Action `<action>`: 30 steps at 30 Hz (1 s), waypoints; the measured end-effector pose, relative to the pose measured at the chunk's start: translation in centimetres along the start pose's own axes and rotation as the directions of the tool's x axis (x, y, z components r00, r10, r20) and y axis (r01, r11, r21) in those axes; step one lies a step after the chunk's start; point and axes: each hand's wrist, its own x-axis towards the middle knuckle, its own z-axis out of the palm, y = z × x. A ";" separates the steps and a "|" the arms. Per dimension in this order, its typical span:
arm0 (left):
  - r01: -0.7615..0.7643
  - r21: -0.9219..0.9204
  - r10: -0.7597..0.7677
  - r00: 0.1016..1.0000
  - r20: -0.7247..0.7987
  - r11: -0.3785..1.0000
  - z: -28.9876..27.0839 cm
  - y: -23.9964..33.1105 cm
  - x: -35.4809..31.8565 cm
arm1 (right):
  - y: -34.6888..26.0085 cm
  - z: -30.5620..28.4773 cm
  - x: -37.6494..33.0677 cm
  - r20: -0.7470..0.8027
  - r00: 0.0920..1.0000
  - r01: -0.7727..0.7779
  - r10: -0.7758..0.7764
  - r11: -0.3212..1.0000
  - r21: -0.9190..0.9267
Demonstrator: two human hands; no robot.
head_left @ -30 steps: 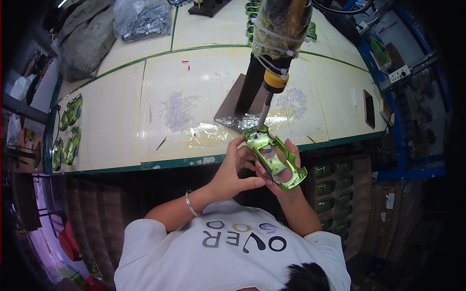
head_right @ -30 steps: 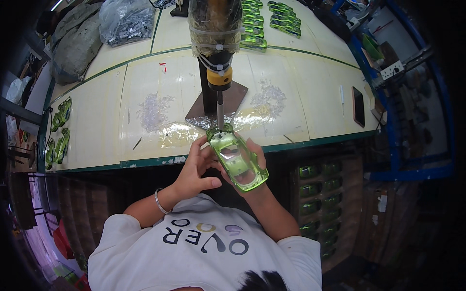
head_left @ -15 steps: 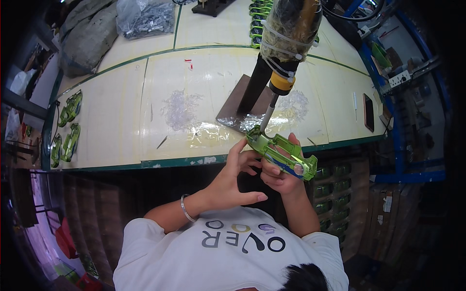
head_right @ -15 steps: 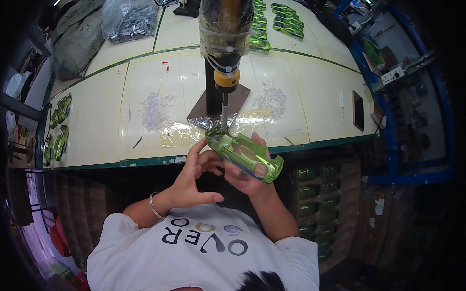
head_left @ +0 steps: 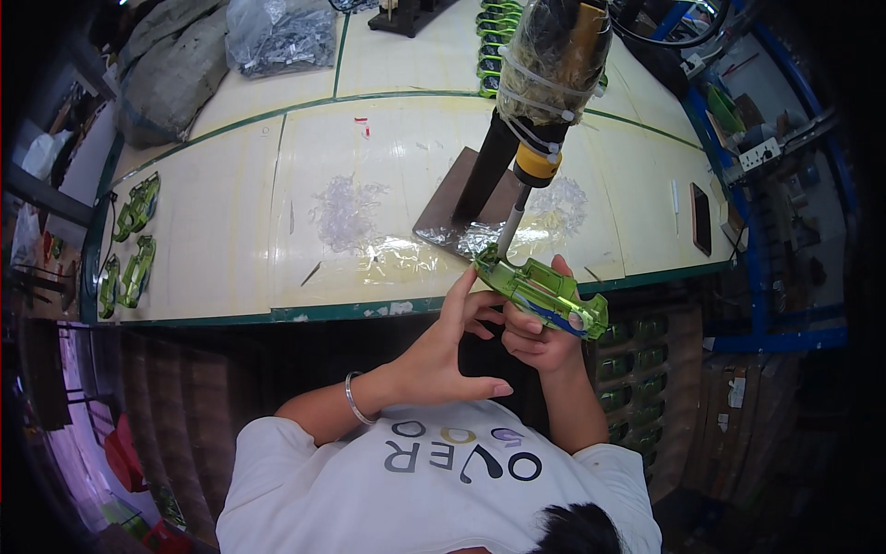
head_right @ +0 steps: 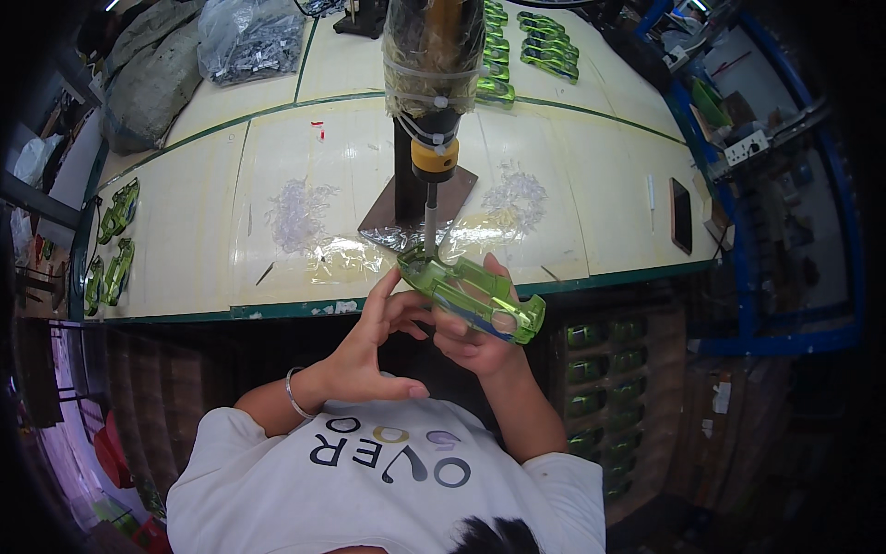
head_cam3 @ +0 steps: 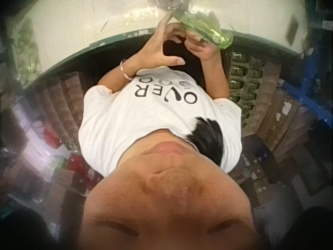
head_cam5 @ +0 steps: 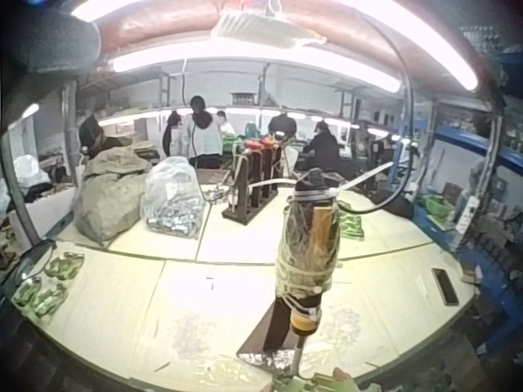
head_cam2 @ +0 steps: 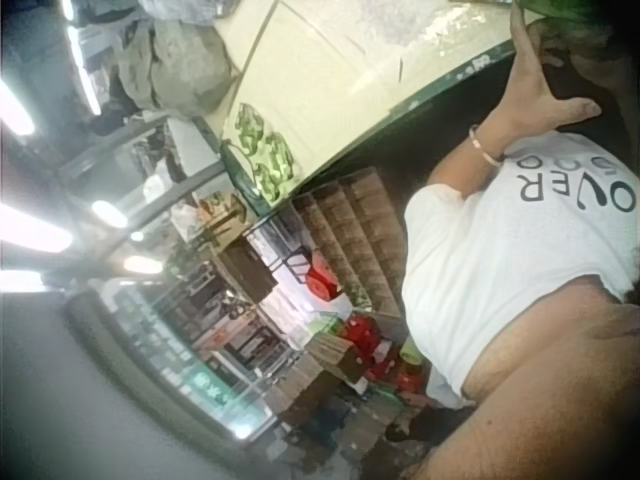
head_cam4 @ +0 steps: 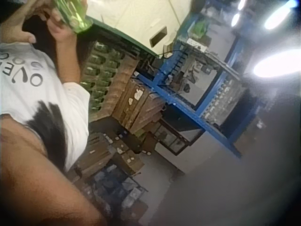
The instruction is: The person assembles toy car bodies by inserting clear window pieces into the car shells by hand, securing them using a mounted electric screwdriver, and placing the assembled shells into compartment trays and onto the workbench.
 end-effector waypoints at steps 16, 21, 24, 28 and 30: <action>0.042 -0.058 -0.044 0.999 -0.025 0.997 -0.2 -1.3 -0.6 | 0.5 -1.8 -0.1 -0.008 1.000 0.006 -0.006 0.999 0.053; 0.217 -0.121 -0.210 0.975 0.072 0.969 -0.1 -2.4 -1.6 | 0.2 -3.1 -3.7 -0.136 0.991 0.014 -0.008 0.999 0.040; 0.280 -0.099 -0.276 0.960 0.056 0.955 0.0 -2.6 -2.3 | -2.5 -3.6 -6.2 -0.138 0.979 0.140 -0.150 0.987 -0.080; 0.297 -0.063 -0.296 0.955 0.029 0.953 -0.6 -2.9 -2.6 | -8.0 -0.5 -5.2 -0.297 0.782 0.456 -0.548 0.828 -0.327; 0.296 -0.041 -0.295 0.955 0.018 0.954 -0.9 -2.5 -2.6 | -11.3 0.8 -2.8 -0.260 0.682 0.488 -0.683 0.691 -0.533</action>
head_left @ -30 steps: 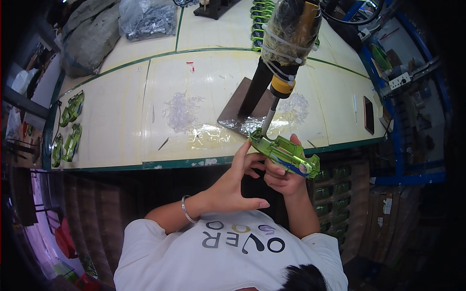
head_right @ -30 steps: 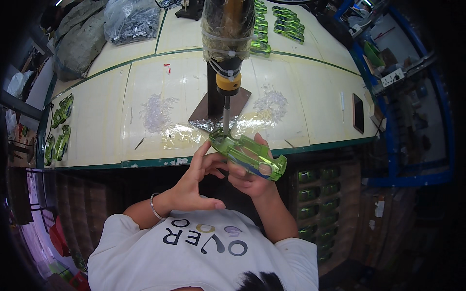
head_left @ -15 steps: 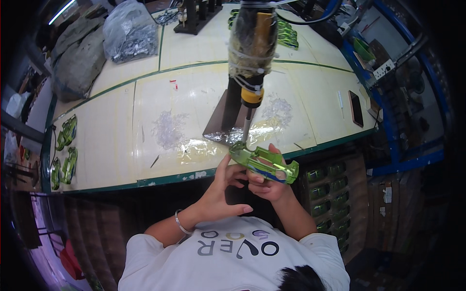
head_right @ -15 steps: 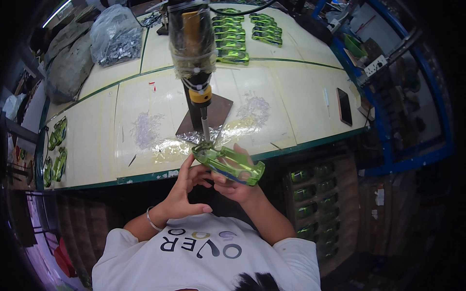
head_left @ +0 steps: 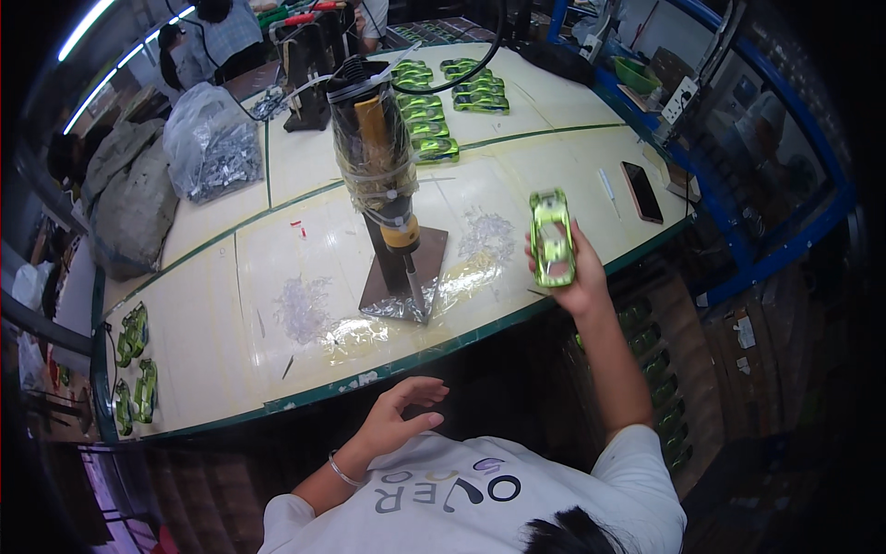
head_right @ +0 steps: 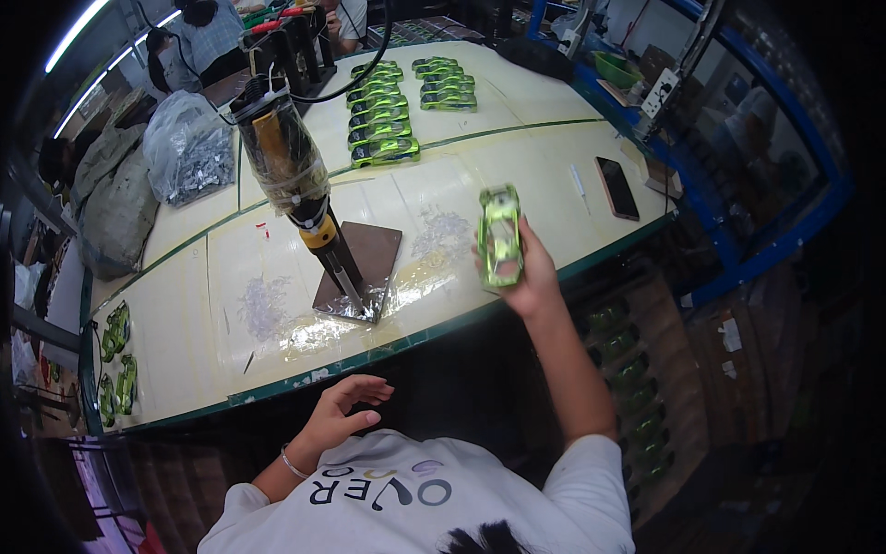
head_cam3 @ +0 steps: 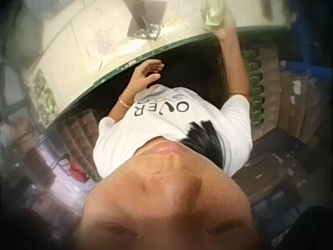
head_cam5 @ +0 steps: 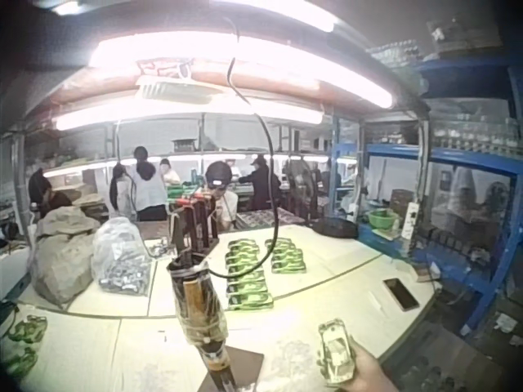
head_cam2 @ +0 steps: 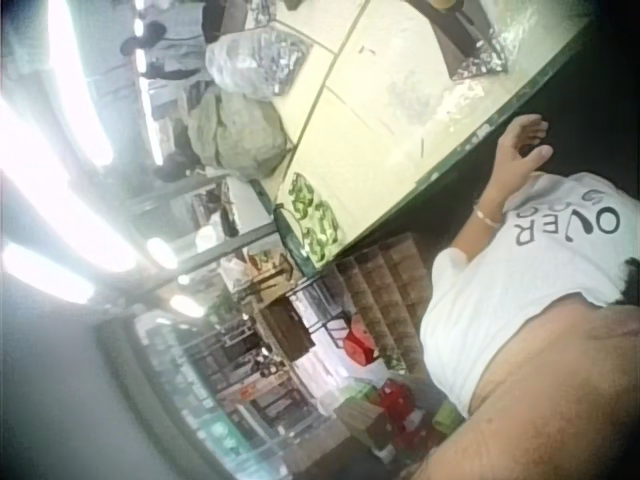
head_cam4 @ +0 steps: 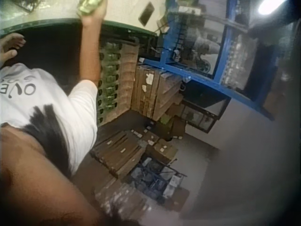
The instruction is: The person assembles toy car bodies by inserting clear window pieces into the car shells by hand, securing them using a mounted electric screwdriver, and placing the assembled shells into compartment trays and onto the workbench.
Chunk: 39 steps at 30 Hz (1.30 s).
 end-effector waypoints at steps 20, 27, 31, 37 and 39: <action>-0.014 0.231 0.152 0.792 -0.592 0.973 -7.9 1.6 -5.0 | 3.4 3.7 18.5 0.786 0.567 0.750 -0.246 -0.242 -0.616; 0.645 0.711 0.804 0.248 -0.540 0.279 -25.3 3.3 -10.3 | 1.1 -1.1 9.1 0.449 0.866 0.468 -0.222 0.039 -0.883; 0.921 0.390 0.773 0.244 -0.586 0.005 -33.9 4.1 -12.9 | 1.1 -4.9 3.6 0.362 0.898 0.419 -0.249 0.235 -0.877; 0.886 0.330 0.801 0.444 -0.403 -0.325 -43.0 0.3 -14.2 | 3.1 -6.9 -3.3 0.188 0.913 0.333 -0.363 0.394 -0.856; 0.895 0.333 0.676 0.443 -0.589 -0.297 -43.4 0.9 -14.6 | 4.0 -6.4 -4.5 0.166 0.912 0.322 -0.376 0.402 -0.857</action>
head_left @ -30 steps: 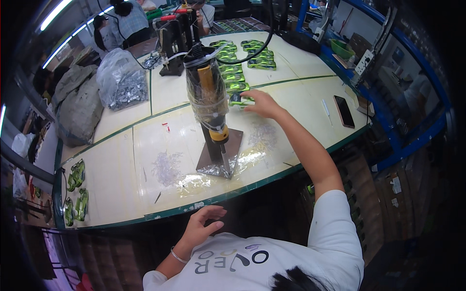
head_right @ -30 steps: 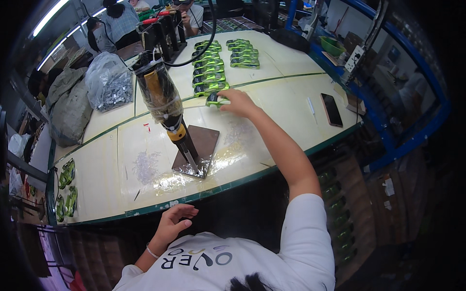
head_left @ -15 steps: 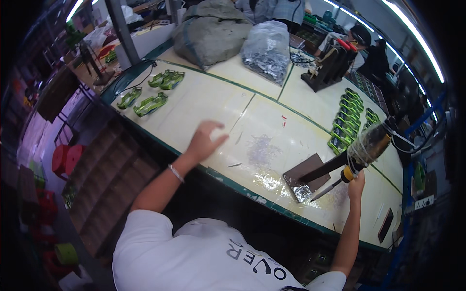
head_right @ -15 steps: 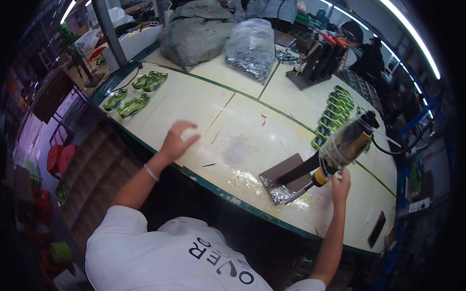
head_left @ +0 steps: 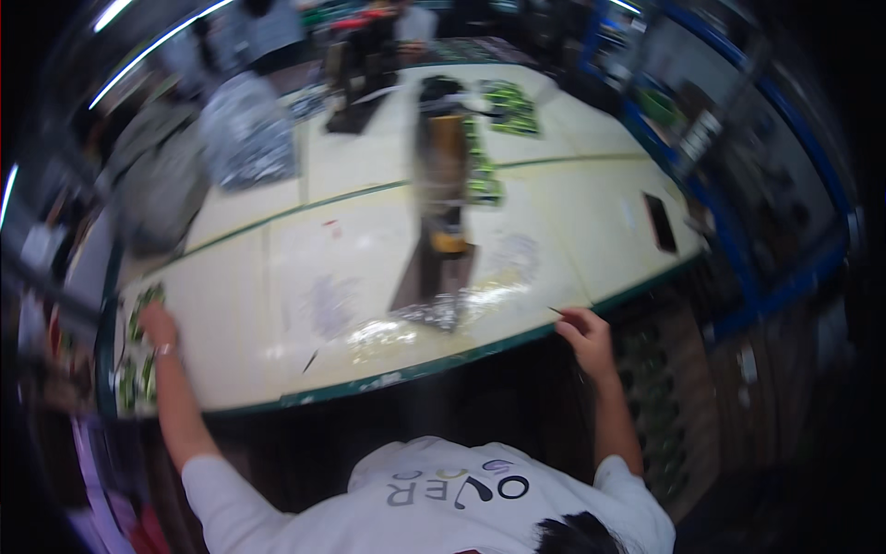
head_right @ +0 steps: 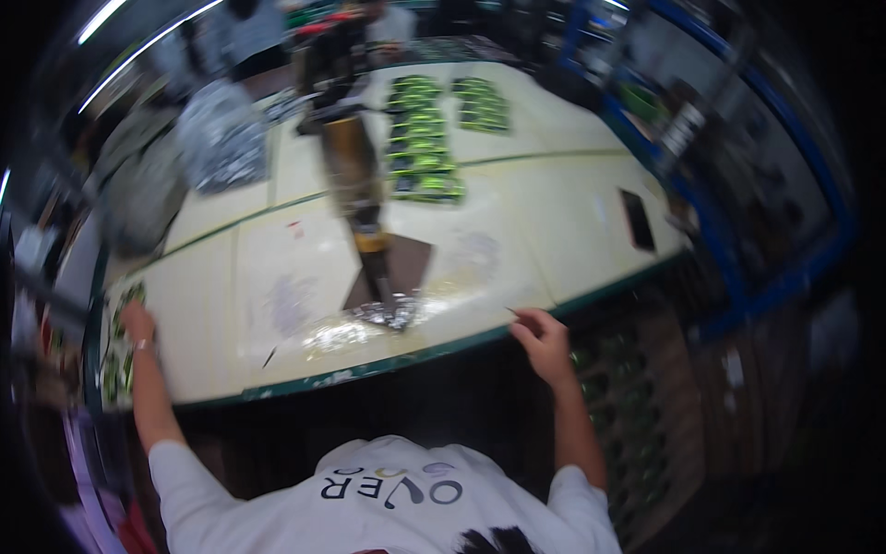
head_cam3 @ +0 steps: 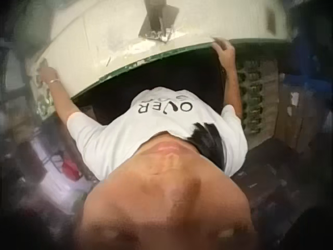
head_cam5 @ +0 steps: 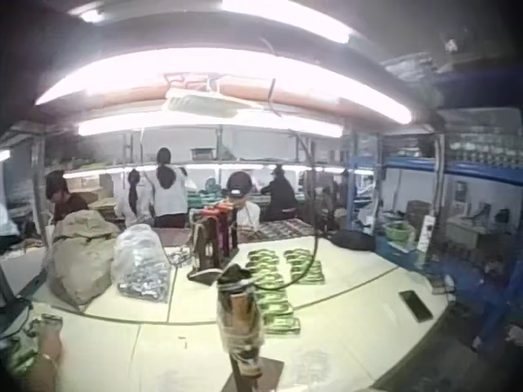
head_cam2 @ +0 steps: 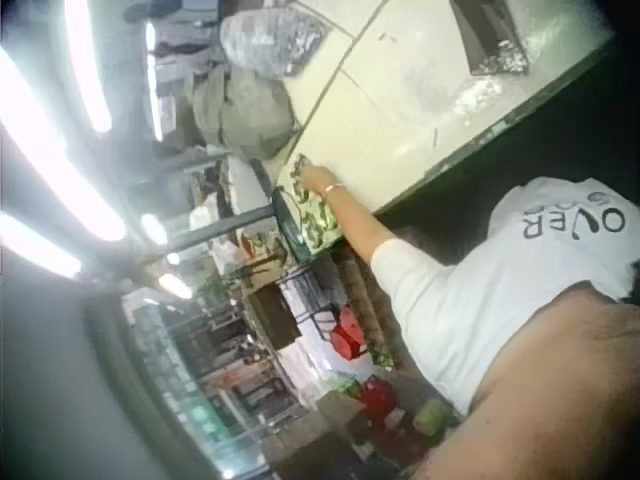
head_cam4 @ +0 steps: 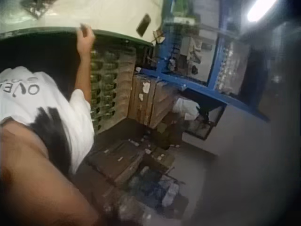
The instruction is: The person assembles toy car bodies by inserting clear window pieces into the car shells by hand, securing them using a mounted electric screwdriver, and placing the assembled shells into compartment trays and onto the workbench.
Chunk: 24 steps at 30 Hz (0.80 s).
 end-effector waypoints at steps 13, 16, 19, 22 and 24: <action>0.193 -0.962 -0.018 0.981 0.193 0.193 -14.4 7.5 -3.3 | -3.1 8.5 -9.8 0.769 0.638 -0.138 0.047 0.989 0.055; 0.244 -0.969 0.070 0.968 0.241 -0.043 -22.2 10.3 -10.6 | -3.9 12.7 -10.1 0.864 0.501 -0.110 -0.045 0.987 0.115; 0.350 -0.917 0.199 0.929 0.313 -0.190 -28.3 13.7 -16.8 | -5.0 16.5 -10.2 0.838 0.537 -0.170 -0.093 0.961 0.216; 0.408 -0.875 0.360 0.882 0.304 -0.261 -31.1 17.4 -20.5 | -5.5 19.0 -10.1 0.763 0.614 -0.249 -0.203 0.867 0.432; 0.413 -0.877 0.500 0.829 0.251 -0.245 -30.6 19.0 -22.6 | -5.2 20.6 -10.6 0.671 0.715 -0.338 -0.198 0.742 0.579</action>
